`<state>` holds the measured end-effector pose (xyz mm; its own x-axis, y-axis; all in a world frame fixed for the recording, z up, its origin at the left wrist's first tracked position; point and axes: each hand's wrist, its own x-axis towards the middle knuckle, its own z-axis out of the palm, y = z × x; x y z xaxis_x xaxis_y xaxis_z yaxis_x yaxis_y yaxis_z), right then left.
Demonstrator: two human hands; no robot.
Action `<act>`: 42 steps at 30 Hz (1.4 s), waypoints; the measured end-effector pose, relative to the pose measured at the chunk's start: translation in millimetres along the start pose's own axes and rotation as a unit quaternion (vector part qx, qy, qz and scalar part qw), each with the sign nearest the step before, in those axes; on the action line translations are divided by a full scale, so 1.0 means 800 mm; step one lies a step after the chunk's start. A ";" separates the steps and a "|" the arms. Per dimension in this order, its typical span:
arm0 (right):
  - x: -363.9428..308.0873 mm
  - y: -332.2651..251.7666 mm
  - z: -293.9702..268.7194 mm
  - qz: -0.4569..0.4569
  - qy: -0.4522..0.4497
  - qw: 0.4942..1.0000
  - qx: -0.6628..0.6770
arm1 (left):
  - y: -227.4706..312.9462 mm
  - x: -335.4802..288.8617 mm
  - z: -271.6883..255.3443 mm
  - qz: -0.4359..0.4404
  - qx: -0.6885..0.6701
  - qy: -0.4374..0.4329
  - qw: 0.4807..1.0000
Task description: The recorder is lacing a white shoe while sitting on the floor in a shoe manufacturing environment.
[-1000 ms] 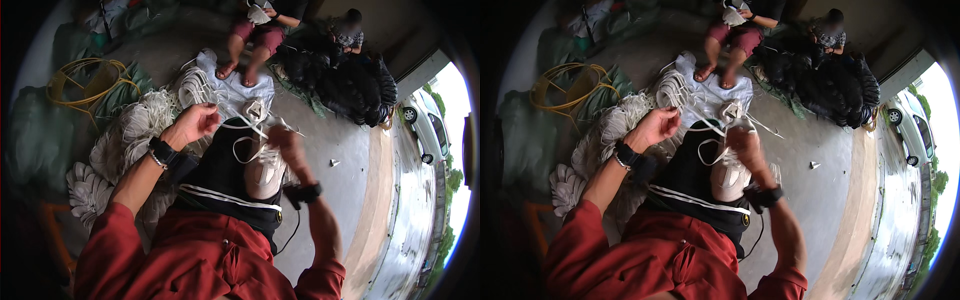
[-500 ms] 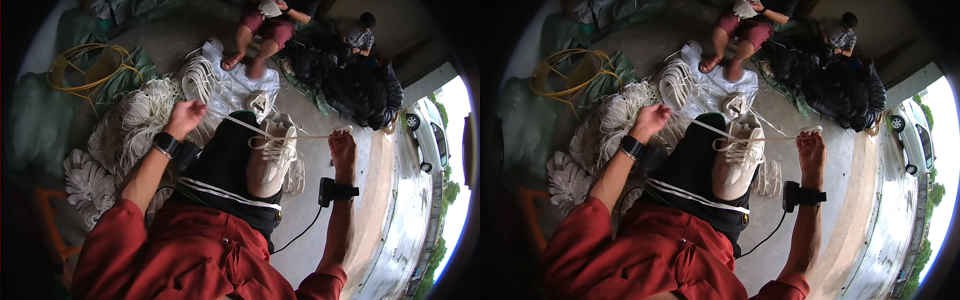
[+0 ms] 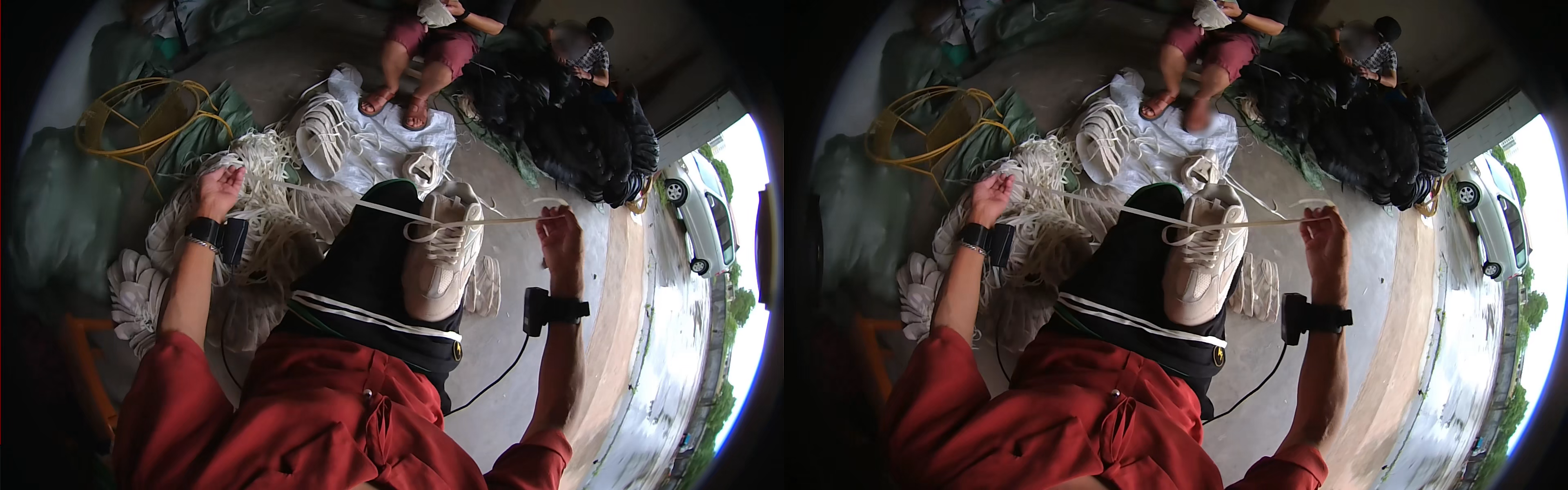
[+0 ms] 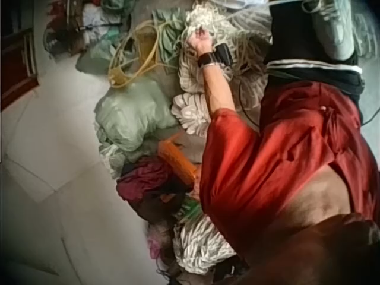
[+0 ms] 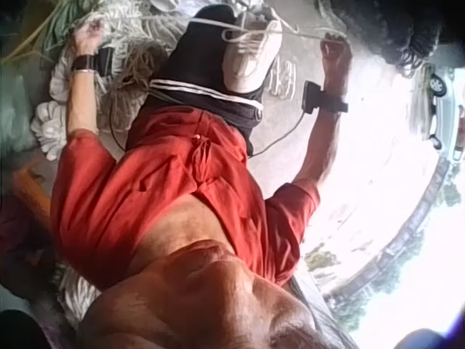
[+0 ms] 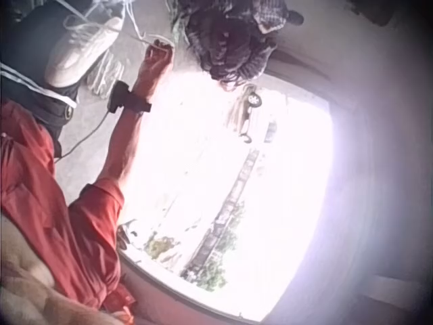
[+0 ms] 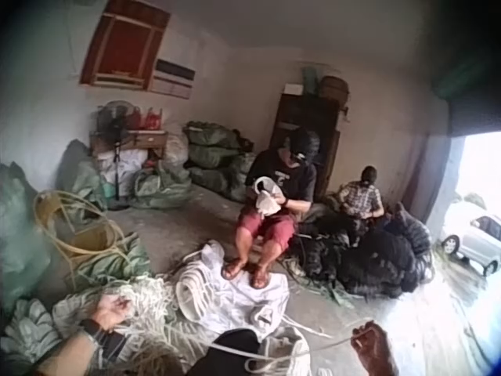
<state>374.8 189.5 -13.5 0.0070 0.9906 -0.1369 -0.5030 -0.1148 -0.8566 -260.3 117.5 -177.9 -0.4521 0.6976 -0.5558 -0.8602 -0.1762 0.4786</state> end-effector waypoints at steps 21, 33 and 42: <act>-0.129 -0.095 -0.341 -0.121 0.133 0.968 0.178 | -0.291 -0.194 0.197 0.031 0.570 -0.428 0.701; -0.165 0.019 -0.307 0.018 0.309 0.949 0.067 | -0.287 -0.202 0.183 -0.054 0.553 -0.481 0.679; -0.127 0.050 -0.173 0.014 0.196 0.971 -0.135 | -0.290 -0.199 0.193 -0.051 0.604 -0.483 0.632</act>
<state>473.2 73.5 -102.7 0.3516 0.8883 -0.2955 -0.2634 -0.2090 -0.9418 47.8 154.9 -95.8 0.4479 0.8642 -0.2293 0.1975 0.1545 0.9681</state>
